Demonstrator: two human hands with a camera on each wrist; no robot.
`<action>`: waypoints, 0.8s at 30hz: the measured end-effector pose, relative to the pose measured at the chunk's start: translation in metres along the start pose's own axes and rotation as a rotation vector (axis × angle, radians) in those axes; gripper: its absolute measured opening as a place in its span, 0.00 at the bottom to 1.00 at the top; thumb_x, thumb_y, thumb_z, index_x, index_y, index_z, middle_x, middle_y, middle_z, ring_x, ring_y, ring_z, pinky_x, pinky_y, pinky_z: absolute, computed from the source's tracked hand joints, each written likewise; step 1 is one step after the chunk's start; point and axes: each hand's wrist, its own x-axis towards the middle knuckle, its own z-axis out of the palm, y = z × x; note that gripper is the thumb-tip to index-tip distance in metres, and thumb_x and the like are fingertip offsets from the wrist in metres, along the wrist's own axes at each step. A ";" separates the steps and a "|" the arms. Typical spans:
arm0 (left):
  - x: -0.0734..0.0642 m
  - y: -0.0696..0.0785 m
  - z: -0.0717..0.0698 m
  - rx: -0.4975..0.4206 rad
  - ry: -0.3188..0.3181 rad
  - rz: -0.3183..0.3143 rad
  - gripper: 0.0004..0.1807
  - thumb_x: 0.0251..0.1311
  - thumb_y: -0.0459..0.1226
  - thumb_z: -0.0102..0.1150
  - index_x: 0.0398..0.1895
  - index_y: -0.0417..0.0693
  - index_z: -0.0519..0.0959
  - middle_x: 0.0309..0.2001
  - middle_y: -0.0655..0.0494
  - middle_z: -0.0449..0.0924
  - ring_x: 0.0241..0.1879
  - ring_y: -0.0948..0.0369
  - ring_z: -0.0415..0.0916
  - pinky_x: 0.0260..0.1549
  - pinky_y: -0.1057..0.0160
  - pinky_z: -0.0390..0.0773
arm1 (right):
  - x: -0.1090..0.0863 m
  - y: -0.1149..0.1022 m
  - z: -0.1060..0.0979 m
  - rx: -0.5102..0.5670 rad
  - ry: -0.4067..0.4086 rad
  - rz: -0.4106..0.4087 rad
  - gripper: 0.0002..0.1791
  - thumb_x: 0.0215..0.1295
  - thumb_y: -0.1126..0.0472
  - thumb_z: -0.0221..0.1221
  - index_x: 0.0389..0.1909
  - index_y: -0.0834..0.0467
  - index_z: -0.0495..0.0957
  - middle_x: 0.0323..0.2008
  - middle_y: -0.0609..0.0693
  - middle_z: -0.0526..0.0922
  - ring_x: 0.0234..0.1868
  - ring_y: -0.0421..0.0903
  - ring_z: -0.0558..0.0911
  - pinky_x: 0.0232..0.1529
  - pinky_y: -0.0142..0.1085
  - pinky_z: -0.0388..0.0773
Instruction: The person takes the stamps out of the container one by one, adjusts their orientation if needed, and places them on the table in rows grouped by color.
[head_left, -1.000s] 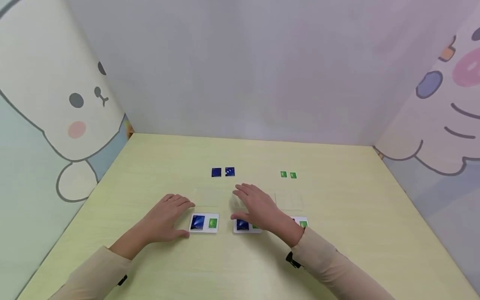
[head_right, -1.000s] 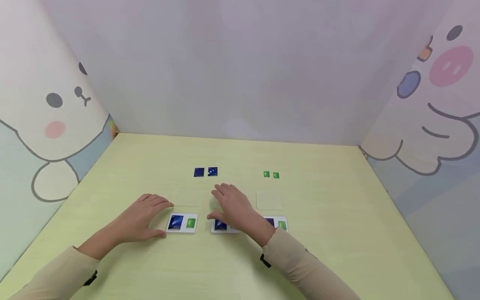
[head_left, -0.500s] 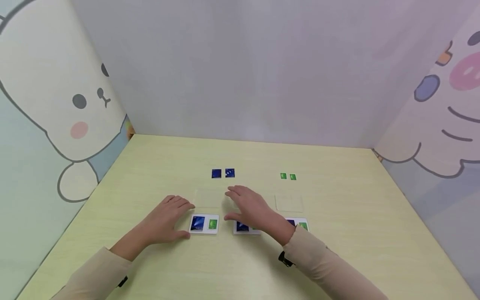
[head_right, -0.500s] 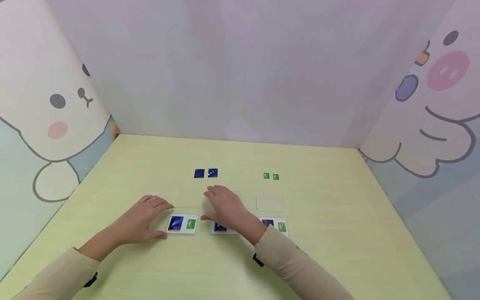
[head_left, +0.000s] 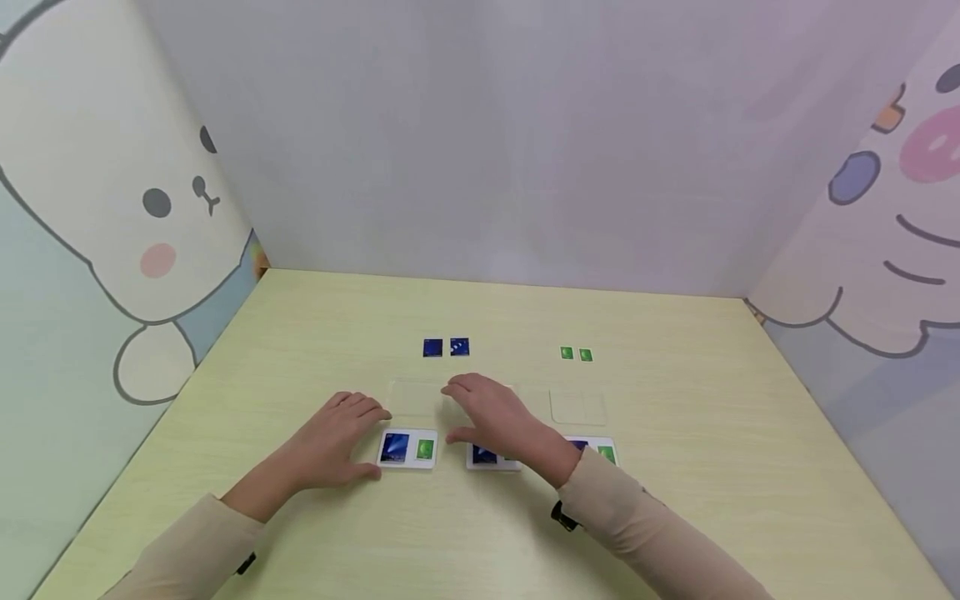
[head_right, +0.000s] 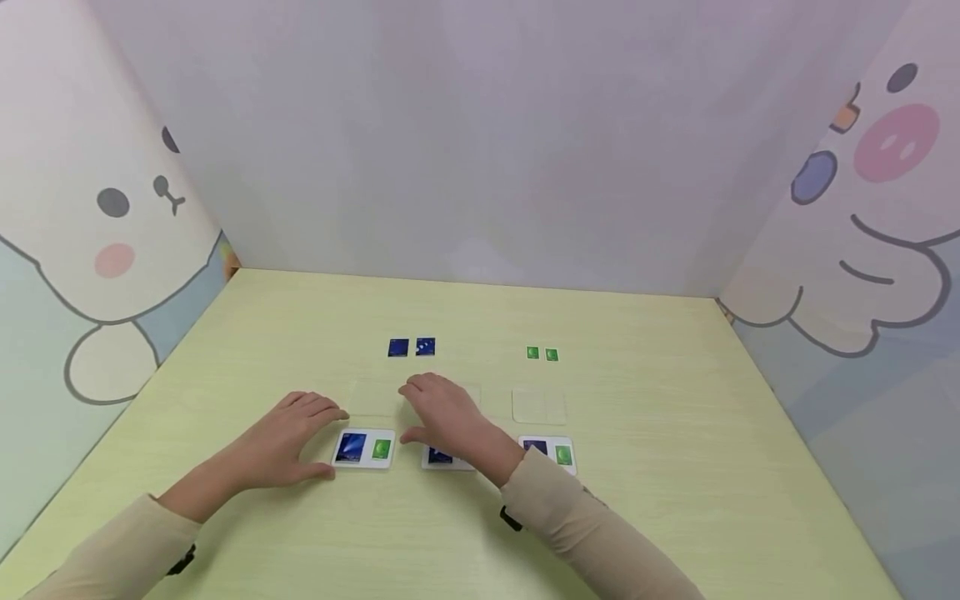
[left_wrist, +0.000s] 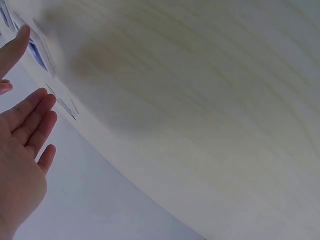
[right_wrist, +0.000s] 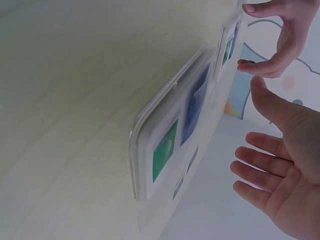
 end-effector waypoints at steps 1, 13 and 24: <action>0.000 0.000 0.000 0.001 -0.001 -0.002 0.38 0.42 0.57 0.73 0.55 0.46 0.77 0.53 0.52 0.80 0.56 0.52 0.73 0.61 0.47 0.67 | 0.000 -0.001 0.000 -0.004 -0.003 -0.001 0.35 0.55 0.43 0.67 0.61 0.55 0.72 0.61 0.49 0.76 0.64 0.45 0.74 0.64 0.38 0.71; 0.004 0.001 0.002 0.007 -0.021 0.002 0.35 0.42 0.57 0.72 0.53 0.48 0.78 0.52 0.53 0.81 0.55 0.53 0.73 0.60 0.47 0.67 | 0.005 -0.008 0.000 -0.053 0.000 -0.055 0.35 0.55 0.42 0.66 0.61 0.54 0.73 0.61 0.48 0.77 0.63 0.44 0.75 0.63 0.37 0.72; 0.007 0.003 0.003 0.024 -0.043 0.017 0.32 0.44 0.57 0.71 0.50 0.48 0.79 0.48 0.55 0.82 0.52 0.55 0.74 0.59 0.48 0.67 | 0.006 -0.016 -0.002 -0.066 -0.031 -0.069 0.35 0.56 0.42 0.65 0.62 0.53 0.72 0.61 0.47 0.77 0.64 0.43 0.74 0.63 0.36 0.71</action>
